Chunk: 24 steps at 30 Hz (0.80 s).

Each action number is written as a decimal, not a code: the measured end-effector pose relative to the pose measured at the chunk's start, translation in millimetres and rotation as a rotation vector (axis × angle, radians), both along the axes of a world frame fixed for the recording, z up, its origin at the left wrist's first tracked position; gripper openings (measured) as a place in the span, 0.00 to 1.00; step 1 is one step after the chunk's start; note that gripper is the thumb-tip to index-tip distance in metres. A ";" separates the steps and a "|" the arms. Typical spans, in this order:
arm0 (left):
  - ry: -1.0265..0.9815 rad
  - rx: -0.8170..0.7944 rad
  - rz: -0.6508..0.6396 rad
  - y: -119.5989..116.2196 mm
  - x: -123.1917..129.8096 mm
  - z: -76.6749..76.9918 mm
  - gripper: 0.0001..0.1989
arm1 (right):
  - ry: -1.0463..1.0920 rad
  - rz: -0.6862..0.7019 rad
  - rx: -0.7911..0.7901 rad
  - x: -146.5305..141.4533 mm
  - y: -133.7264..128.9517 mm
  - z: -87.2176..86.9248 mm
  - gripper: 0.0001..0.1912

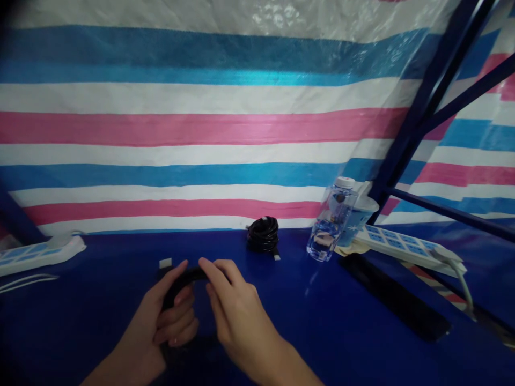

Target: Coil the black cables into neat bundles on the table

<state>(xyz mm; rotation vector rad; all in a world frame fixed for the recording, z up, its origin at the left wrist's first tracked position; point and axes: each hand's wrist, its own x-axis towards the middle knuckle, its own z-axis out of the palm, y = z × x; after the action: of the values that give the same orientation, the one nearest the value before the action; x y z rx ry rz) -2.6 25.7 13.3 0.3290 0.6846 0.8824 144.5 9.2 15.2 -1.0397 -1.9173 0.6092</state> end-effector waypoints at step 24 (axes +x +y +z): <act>-0.345 0.168 0.398 -36.0 9.3 -1.1 0.15 | 1.200 -0.171 -0.625 -49.4 -41.8 -22.3 0.36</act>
<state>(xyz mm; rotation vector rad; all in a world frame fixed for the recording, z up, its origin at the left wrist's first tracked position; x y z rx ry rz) 6.7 -10.3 12.1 0.1828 0.3582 1.3439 95.2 -32.6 -7.1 -0.8408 -0.5815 1.3778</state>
